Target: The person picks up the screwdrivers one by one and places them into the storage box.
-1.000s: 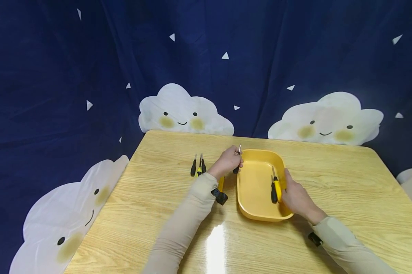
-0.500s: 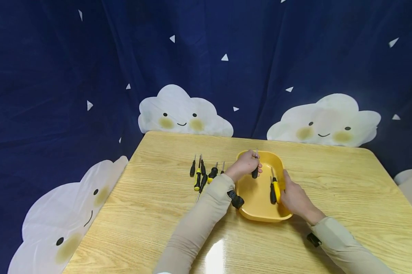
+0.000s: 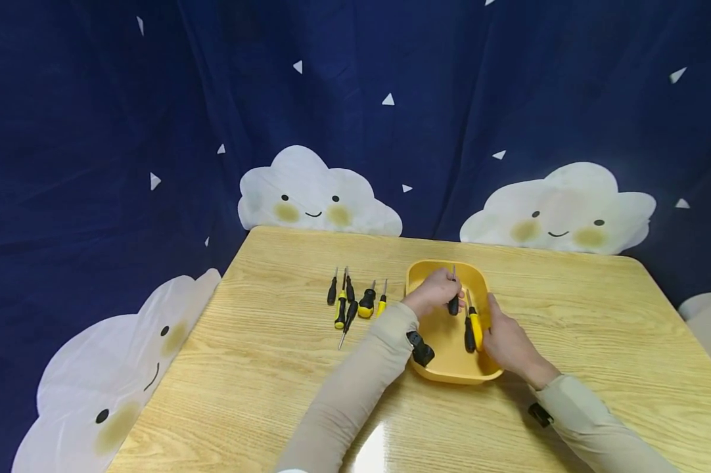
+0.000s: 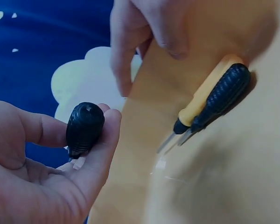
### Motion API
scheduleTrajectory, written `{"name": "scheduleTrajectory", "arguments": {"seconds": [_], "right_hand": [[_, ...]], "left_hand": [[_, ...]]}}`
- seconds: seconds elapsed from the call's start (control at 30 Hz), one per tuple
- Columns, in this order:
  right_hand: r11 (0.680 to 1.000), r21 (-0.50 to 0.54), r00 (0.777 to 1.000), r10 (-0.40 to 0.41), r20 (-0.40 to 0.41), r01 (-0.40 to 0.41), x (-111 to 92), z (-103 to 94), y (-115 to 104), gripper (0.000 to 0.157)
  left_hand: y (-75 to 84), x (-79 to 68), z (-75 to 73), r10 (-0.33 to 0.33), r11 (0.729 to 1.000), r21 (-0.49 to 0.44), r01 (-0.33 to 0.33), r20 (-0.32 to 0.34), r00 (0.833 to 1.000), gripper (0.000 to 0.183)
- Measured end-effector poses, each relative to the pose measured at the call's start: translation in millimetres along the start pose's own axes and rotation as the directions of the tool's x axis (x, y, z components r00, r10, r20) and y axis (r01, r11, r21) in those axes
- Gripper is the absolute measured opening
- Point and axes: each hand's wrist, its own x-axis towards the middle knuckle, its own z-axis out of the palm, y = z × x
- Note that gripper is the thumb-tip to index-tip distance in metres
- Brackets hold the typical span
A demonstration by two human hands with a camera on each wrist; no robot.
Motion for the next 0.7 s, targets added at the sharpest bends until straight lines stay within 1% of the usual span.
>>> {"name": "scheduleTrajectory", "arguments": {"seconds": [0.13, 0.2, 0.27, 0.4, 0.5, 0.6, 0.7], "right_hand": [[1.0, 0.007, 1.0, -0.001, 0.003, 0.001, 0, -0.3, 0, 0.069], [1.0, 0.01, 1.0, -0.001, 0.004, 0.001, -1, -0.4, 0, 0.069], [1.0, 0.009, 1.0, -0.001, 0.004, 0.001, -1, -0.4, 0, 0.069], [1.0, 0.013, 1.0, -0.003, 0.005, 0.003, 0, -0.4, 0, 0.069], [1.0, 0.006, 1.0, -0.016, -0.011, 0.016, 0, 0.1, 0, 0.068], [1.0, -0.007, 0.999, -0.029, -0.033, 0.029, 0, 0.5, 0, 0.067], [0.999, -0.012, 0.999, -0.032, -0.037, 0.032, 0, 0.8, 1, 0.067]], "left_hand": [[-6.1, 5.8, 4.8, -0.018, 1.0, -0.005, 0.018, -0.007, 1.0, 0.005], [-8.3, 9.0, 6.5, -0.024, 1.0, 0.004, 0.024, -0.009, 1.0, 0.008], [-9.4, 11.5, 7.8, -0.024, 1.0, 0.015, 0.024, -0.012, 1.0, 0.011], [-11.6, 14.4, 9.9, -0.017, 1.0, 0.02, 0.017, -0.021, 1.0, 0.009], [-15.4, 16.7, 12.3, -0.023, 0.999, 0.031, 0.025, -0.039, 0.999, 0.011], [-19.2, 18.8, 15.2, -0.039, 0.995, 0.084, 0.045, -0.075, 0.996, 0.012], [-21.8, 19.7, 17.1, -0.046, 0.987, 0.151, 0.063, -0.109, 0.993, 0.012]]}}
